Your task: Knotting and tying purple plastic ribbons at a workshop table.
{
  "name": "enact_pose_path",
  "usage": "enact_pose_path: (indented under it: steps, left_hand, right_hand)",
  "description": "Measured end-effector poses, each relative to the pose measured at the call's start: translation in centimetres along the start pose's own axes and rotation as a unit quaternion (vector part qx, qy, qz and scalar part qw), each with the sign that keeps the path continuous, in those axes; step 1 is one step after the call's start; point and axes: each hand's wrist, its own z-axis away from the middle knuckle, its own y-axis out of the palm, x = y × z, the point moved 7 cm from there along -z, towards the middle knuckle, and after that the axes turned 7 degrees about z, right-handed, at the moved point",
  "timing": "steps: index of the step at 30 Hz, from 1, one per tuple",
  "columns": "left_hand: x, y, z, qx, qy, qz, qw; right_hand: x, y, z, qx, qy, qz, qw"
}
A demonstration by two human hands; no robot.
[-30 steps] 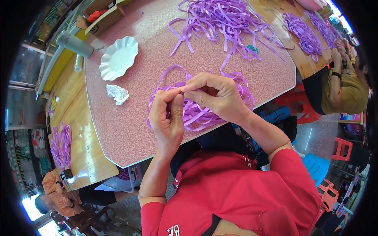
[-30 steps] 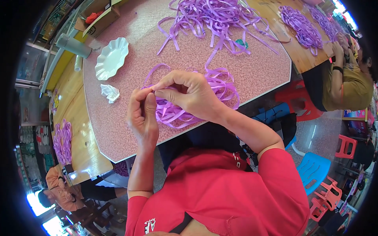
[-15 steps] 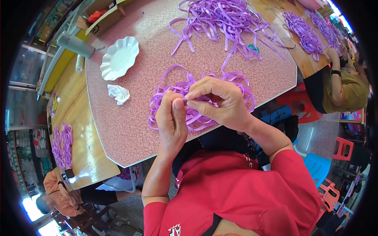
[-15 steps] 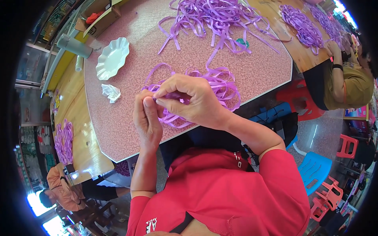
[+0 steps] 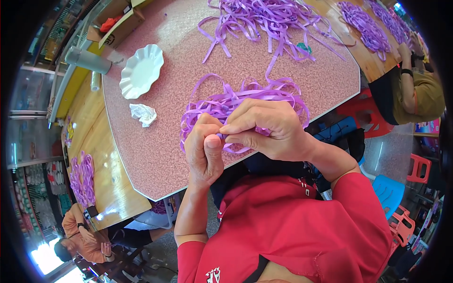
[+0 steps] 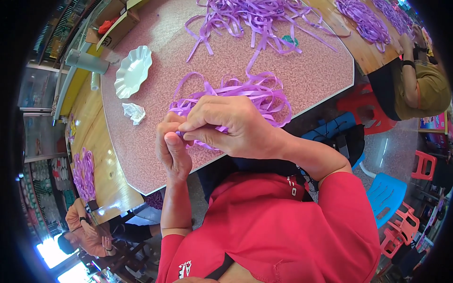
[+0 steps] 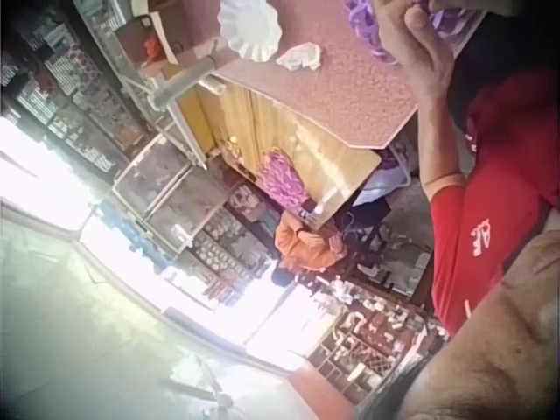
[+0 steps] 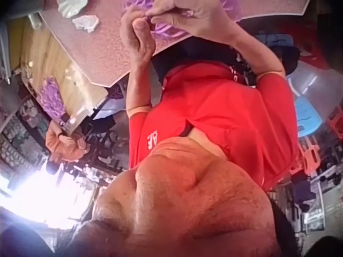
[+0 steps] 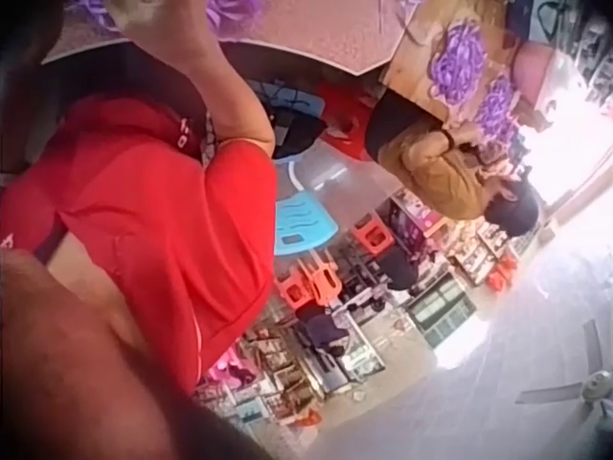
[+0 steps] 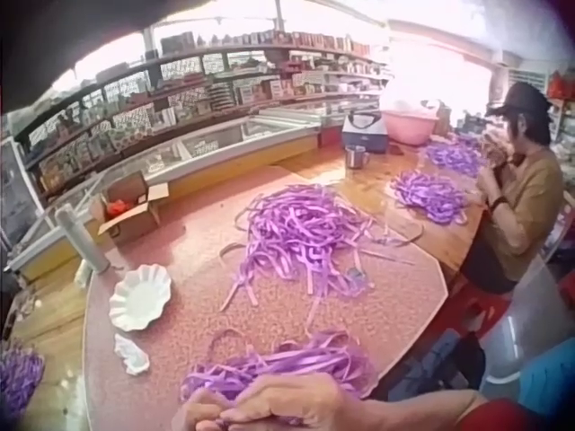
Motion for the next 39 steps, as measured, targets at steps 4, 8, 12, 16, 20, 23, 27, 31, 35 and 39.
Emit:
enact_pose_path:
  steps: [4, 8, 12, 16, 20, 23, 27, 31, 35, 39]
  left_hand:
    - [-0.2, 0.4, -0.2, 0.003, 0.034, -0.027, 0.999]
    - [-1.0, 1.0, 0.1, -0.053, 0.071, -0.119, 0.989]
    - [0.3, 0.9, 0.5, -0.058, 0.003, -0.069, 0.996]
    - [2.5, 1.1, 0.1, -0.033, -0.153, 0.168, 0.973]
    - [3.1, 1.1, -0.1, -0.007, -0.233, 0.283, 0.930]
    - [3.1, -0.2, 0.6, 0.027, -0.267, 0.224, 0.937]
    - [2.9, -1.4, 0.3, 0.021, -0.260, 0.225, 0.939]
    - [3.5, -2.2, 0.0, 0.061, -0.262, 0.165, 0.949]
    - [2.7, -4.1, -2.3, 0.133, -0.046, -0.104, 0.985]
    - [4.5, -6.7, -2.7, 0.127, -0.043, -0.193, 0.972]
  right_hand:
    - [0.8, -0.1, 0.1, -0.005, -0.036, 0.036, 0.999]
    - [1.4, 0.2, 0.4, -0.045, -0.065, 0.108, 0.991]
    - [1.2, -0.1, 0.1, -0.044, -0.105, 0.121, 0.986]
    - [-1.1, 0.3, -0.3, -0.026, -0.048, 0.049, 0.997]
    - [-1.9, 0.2, -0.6, -0.007, 0.044, -0.012, 0.999]
    - [-1.6, 0.0, -0.9, 0.022, 0.041, 0.023, 0.999]
    - [-1.6, -0.5, -0.5, 0.008, 0.060, 0.050, 0.997]
    - [-1.6, -1.8, -0.5, -0.001, 0.072, 0.093, 0.993]
    - [-1.6, -3.6, 0.2, -0.031, 0.085, 0.180, 0.979]
    - [-2.0, -6.8, 2.5, -0.094, 0.077, 0.290, 0.949]
